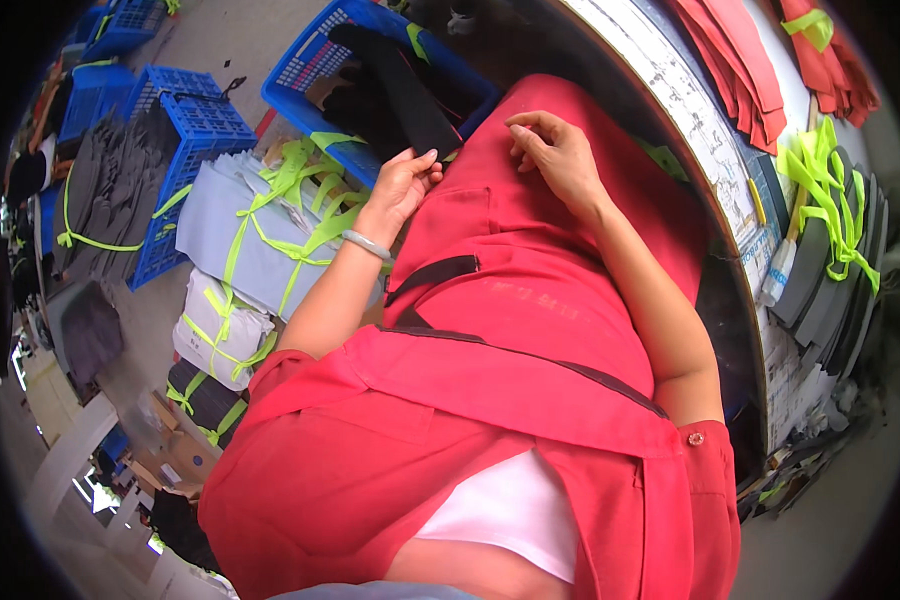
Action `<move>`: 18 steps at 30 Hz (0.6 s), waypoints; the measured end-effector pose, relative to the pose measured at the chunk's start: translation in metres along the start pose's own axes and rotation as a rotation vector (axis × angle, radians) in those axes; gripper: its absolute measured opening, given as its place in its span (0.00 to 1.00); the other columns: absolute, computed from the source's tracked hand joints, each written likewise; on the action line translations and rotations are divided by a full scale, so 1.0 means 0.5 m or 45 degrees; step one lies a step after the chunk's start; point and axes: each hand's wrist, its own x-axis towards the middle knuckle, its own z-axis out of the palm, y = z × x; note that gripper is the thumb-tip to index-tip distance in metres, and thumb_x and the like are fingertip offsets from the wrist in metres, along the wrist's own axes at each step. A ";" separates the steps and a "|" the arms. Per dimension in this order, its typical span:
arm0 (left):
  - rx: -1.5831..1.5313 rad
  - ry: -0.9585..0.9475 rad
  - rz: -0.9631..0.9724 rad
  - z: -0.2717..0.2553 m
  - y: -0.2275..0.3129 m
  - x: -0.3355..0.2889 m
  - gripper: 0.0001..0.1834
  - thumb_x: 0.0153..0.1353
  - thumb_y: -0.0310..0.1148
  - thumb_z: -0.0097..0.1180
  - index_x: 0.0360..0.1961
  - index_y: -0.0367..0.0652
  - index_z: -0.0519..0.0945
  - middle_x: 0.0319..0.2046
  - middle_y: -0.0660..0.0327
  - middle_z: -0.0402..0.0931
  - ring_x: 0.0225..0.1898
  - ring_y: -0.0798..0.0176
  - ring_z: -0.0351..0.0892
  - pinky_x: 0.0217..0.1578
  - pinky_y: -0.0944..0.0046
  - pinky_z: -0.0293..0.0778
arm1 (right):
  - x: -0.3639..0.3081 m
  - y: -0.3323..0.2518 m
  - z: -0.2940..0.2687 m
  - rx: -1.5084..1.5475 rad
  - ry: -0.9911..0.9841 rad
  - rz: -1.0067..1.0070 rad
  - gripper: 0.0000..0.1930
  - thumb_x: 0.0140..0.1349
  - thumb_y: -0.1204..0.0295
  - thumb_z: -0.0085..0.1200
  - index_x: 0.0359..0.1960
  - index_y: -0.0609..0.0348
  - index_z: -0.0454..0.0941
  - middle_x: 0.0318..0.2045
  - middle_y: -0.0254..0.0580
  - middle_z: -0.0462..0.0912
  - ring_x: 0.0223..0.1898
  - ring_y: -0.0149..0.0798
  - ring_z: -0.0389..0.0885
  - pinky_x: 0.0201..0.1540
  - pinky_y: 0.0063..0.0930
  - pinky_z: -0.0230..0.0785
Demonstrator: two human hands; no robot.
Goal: Hand-sewing a black padded strap component in a manufacturing facility.
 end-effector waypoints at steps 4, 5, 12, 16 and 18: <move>-0.039 0.242 -0.038 -0.119 -0.035 0.060 0.11 0.59 0.21 0.60 0.41 0.39 0.74 0.30 0.59 0.75 0.30 0.62 0.78 0.31 0.64 0.77 | 0.003 0.010 0.004 -0.006 -0.005 -0.033 0.12 0.69 0.69 0.51 0.45 0.65 0.79 0.28 0.34 0.79 0.27 0.23 0.75 0.31 0.17 0.69; -0.054 0.329 -0.016 -0.132 -0.039 0.072 0.12 0.58 0.20 0.60 0.42 0.38 0.72 0.32 0.56 0.74 0.30 0.60 0.78 0.30 0.61 0.78 | 0.003 0.011 0.003 -0.032 0.008 -0.028 0.12 0.69 0.69 0.51 0.45 0.65 0.79 0.28 0.34 0.79 0.27 0.23 0.75 0.31 0.17 0.69; -0.103 0.560 -0.266 -0.340 -0.060 0.163 0.24 0.63 0.27 0.57 0.57 0.35 0.62 0.43 0.49 0.73 0.41 0.47 0.79 0.39 0.49 0.83 | 0.006 0.012 0.013 -0.082 0.003 -0.012 0.11 0.68 0.69 0.52 0.44 0.64 0.79 0.27 0.33 0.79 0.26 0.22 0.74 0.30 0.15 0.68; 0.242 0.819 -0.345 -0.407 -0.138 0.138 0.18 0.63 0.32 0.56 0.53 0.39 0.70 0.47 0.50 0.72 0.44 0.48 0.78 0.38 0.44 0.82 | 0.009 0.013 0.014 -0.103 0.018 -0.018 0.11 0.68 0.69 0.52 0.44 0.64 0.79 0.27 0.33 0.79 0.26 0.22 0.74 0.29 0.15 0.68; 0.310 0.639 -0.419 -0.386 -0.173 0.114 0.16 0.65 0.29 0.51 0.53 0.38 0.71 0.44 0.52 0.76 0.44 0.52 0.79 0.41 0.49 0.81 | 0.004 0.014 0.004 -0.099 0.049 -0.014 0.11 0.68 0.69 0.52 0.44 0.64 0.79 0.27 0.33 0.79 0.26 0.22 0.74 0.29 0.16 0.68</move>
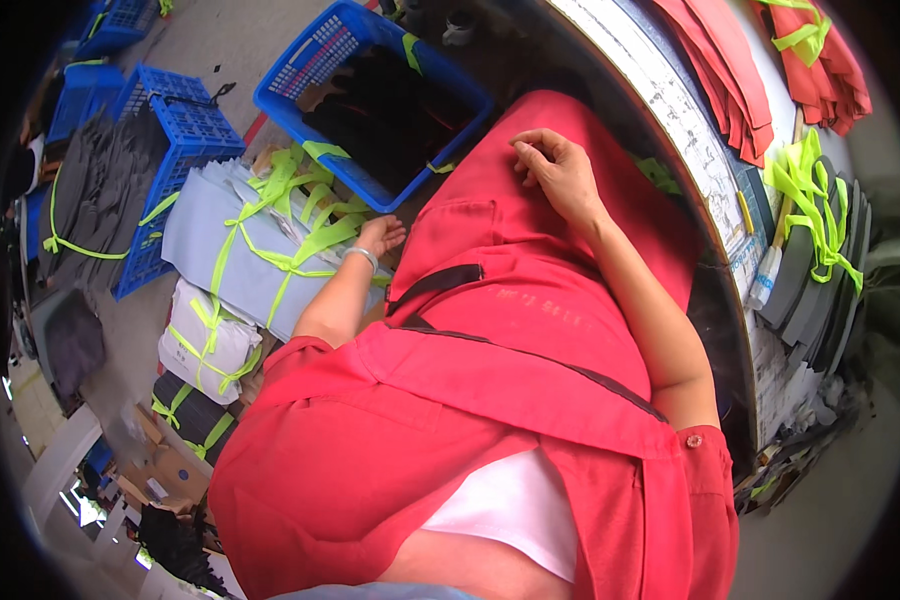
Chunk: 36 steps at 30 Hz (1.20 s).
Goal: Hand-sewing a black padded strap component in a manufacturing facility.
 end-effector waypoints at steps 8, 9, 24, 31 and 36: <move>0.293 -0.188 0.124 0.042 -0.055 -0.099 0.06 0.59 0.23 0.55 0.36 0.35 0.81 0.32 0.55 0.82 0.30 0.58 0.82 0.32 0.60 0.81 | -0.016 -0.005 0.003 -0.009 -0.019 -0.058 0.10 0.66 0.72 0.51 0.44 0.65 0.79 0.29 0.37 0.81 0.27 0.26 0.77 0.31 0.20 0.72; 0.230 -0.196 0.107 0.108 -0.026 -0.174 0.10 0.62 0.24 0.53 0.42 0.32 0.81 0.38 0.52 0.82 0.36 0.56 0.84 0.38 0.57 0.82 | -0.033 0.000 -0.023 -0.031 -0.021 0.004 0.10 0.67 0.73 0.51 0.45 0.64 0.78 0.30 0.36 0.81 0.28 0.25 0.77 0.32 0.19 0.71; 0.232 -0.625 0.584 0.268 0.284 -0.262 0.20 0.65 0.32 0.56 0.56 0.37 0.72 0.46 0.53 0.78 0.43 0.58 0.81 0.42 0.60 0.79 | -0.006 -0.078 -0.494 -1.242 1.242 -0.552 0.14 0.58 0.66 0.57 0.46 0.52 0.80 0.42 0.45 0.81 0.47 0.47 0.78 0.52 0.38 0.72; 0.315 -0.822 0.833 0.467 0.323 -0.418 0.13 0.65 0.27 0.54 0.50 0.36 0.77 0.39 0.56 0.81 0.35 0.66 0.81 0.35 0.69 0.79 | 0.066 -0.057 -0.564 -1.466 1.220 -0.532 0.08 0.59 0.68 0.56 0.36 0.55 0.83 0.37 0.41 0.84 0.44 0.44 0.80 0.50 0.36 0.72; 0.582 -1.092 0.836 0.618 0.272 -0.479 0.15 0.67 0.33 0.53 0.51 0.37 0.77 0.41 0.54 0.82 0.37 0.63 0.83 0.38 0.66 0.80 | 0.032 -0.076 -0.507 -1.406 1.216 -0.776 0.04 0.58 0.73 0.56 0.33 0.59 0.78 0.32 0.45 0.80 0.36 0.50 0.77 0.42 0.42 0.69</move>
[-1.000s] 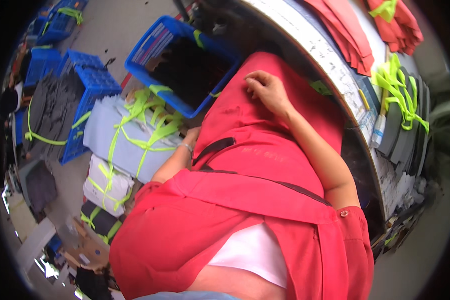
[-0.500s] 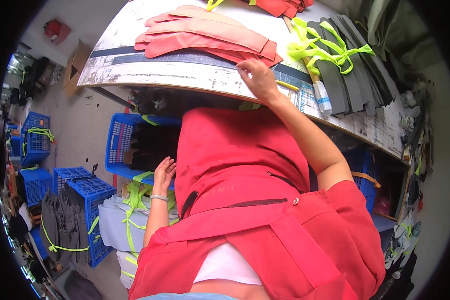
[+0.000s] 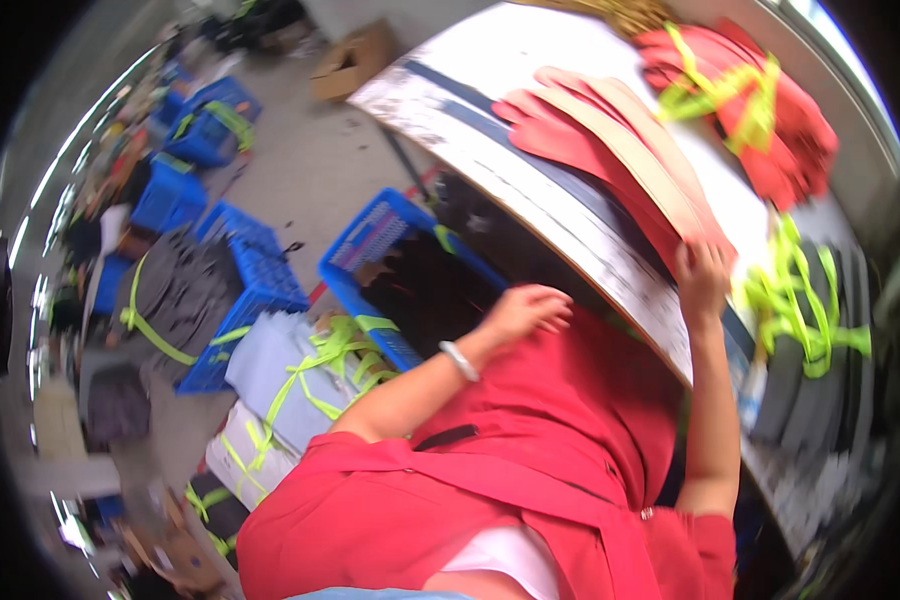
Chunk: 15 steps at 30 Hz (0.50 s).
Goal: Hand-sewing a black padded strap component in a manufacturing facility.
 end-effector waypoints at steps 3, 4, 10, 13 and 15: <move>-0.347 -0.235 -0.095 0.068 0.026 0.057 0.23 0.70 0.47 0.49 0.56 0.42 0.73 0.47 0.55 0.79 0.49 0.60 0.79 0.44 0.58 0.78 | -0.054 -0.171 -0.031 0.311 -0.089 -0.128 0.02 0.57 0.78 0.56 0.31 0.59 0.76 0.29 0.47 0.76 0.35 0.53 0.75 0.40 0.46 0.67; -0.568 -0.363 -0.119 0.086 0.042 0.068 0.24 0.64 0.56 0.55 0.46 0.47 0.77 0.38 0.60 0.80 0.41 0.64 0.79 0.40 0.62 0.75 | -0.084 -0.216 -0.036 0.441 -0.173 -0.110 0.04 0.55 0.79 0.57 0.32 0.59 0.77 0.31 0.46 0.78 0.35 0.52 0.75 0.42 0.43 0.68; -0.863 -0.206 0.169 0.071 0.025 0.056 0.16 0.70 0.40 0.49 0.51 0.40 0.76 0.47 0.59 0.78 0.47 0.65 0.78 0.49 0.64 0.76 | -0.109 -0.269 -0.040 0.796 -0.196 0.253 0.16 0.62 0.72 0.57 0.51 0.60 0.74 0.49 0.45 0.76 0.48 0.45 0.75 0.53 0.33 0.65; -0.940 -0.171 0.155 0.105 0.005 0.019 0.16 0.71 0.37 0.49 0.53 0.38 0.74 0.49 0.58 0.77 0.50 0.63 0.77 0.52 0.62 0.75 | -0.160 -0.229 -0.020 1.282 -0.520 0.576 0.21 0.65 0.73 0.55 0.58 0.65 0.68 0.49 0.43 0.77 0.48 0.32 0.76 0.52 0.26 0.68; -0.900 -0.117 0.092 0.123 -0.017 0.019 0.19 0.69 0.35 0.51 0.57 0.37 0.72 0.53 0.57 0.76 0.53 0.62 0.76 0.55 0.60 0.73 | -0.191 -0.195 -0.029 1.082 -0.453 0.474 0.23 0.64 0.72 0.56 0.59 0.65 0.67 0.49 0.41 0.77 0.48 0.30 0.76 0.52 0.24 0.68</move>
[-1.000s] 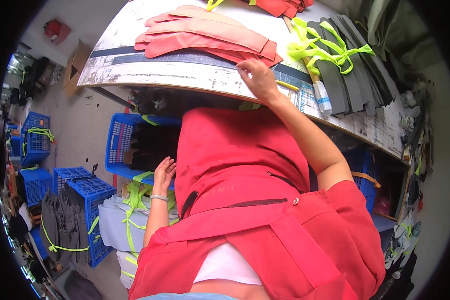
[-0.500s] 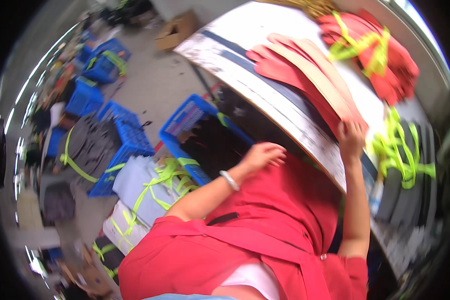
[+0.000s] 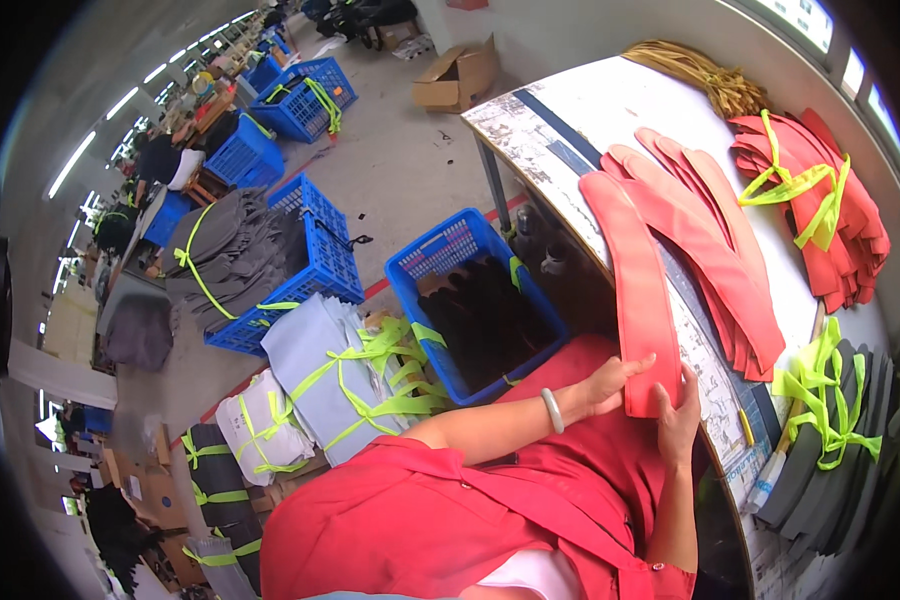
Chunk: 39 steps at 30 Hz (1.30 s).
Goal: Hand-sewing a black padded strap component in a manufacturing facility.
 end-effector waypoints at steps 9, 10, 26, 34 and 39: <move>-0.030 -0.047 0.296 -0.150 0.262 0.156 0.09 0.69 0.29 0.46 0.48 0.42 0.74 0.46 0.53 0.77 0.49 0.54 0.77 0.56 0.53 0.74 | -0.148 0.005 -0.278 0.131 -0.395 0.585 0.26 0.53 0.74 0.61 0.55 0.66 0.73 0.48 0.42 0.81 0.51 0.32 0.76 0.57 0.28 0.67; 0.184 0.063 0.339 -0.162 0.265 0.156 0.11 0.69 0.27 0.44 0.50 0.39 0.73 0.48 0.51 0.77 0.51 0.52 0.77 0.57 0.51 0.73 | -0.150 0.010 -0.291 -0.074 -0.418 0.523 0.25 0.54 0.71 0.61 0.54 0.66 0.74 0.48 0.46 0.81 0.50 0.35 0.78 0.57 0.30 0.68; 0.668 0.399 0.355 -0.095 0.200 0.157 0.18 0.69 0.29 0.48 0.56 0.32 0.69 0.54 0.49 0.73 0.56 0.51 0.74 0.59 0.52 0.71 | -0.204 0.121 -0.516 -1.326 0.723 0.771 0.27 0.52 0.62 0.64 0.55 0.53 0.73 0.47 0.47 0.78 0.50 0.51 0.75 0.52 0.40 0.69; 0.582 0.408 0.325 -0.108 0.208 0.162 0.16 0.66 0.26 0.52 0.53 0.29 0.72 0.50 0.50 0.76 0.51 0.55 0.78 0.55 0.55 0.75 | -0.229 0.061 -0.585 0.590 0.619 0.824 0.15 0.61 0.67 0.56 0.44 0.68 0.76 0.36 0.44 0.83 0.37 0.34 0.83 0.41 0.26 0.76; 0.639 0.391 0.357 -0.098 0.205 0.161 0.17 0.67 0.28 0.50 0.55 0.31 0.70 0.53 0.50 0.74 0.54 0.53 0.76 0.58 0.53 0.72 | -0.294 -0.027 -0.398 1.557 0.559 0.894 0.20 0.58 0.72 0.53 0.50 0.71 0.72 0.43 0.51 0.81 0.43 0.43 0.83 0.47 0.34 0.78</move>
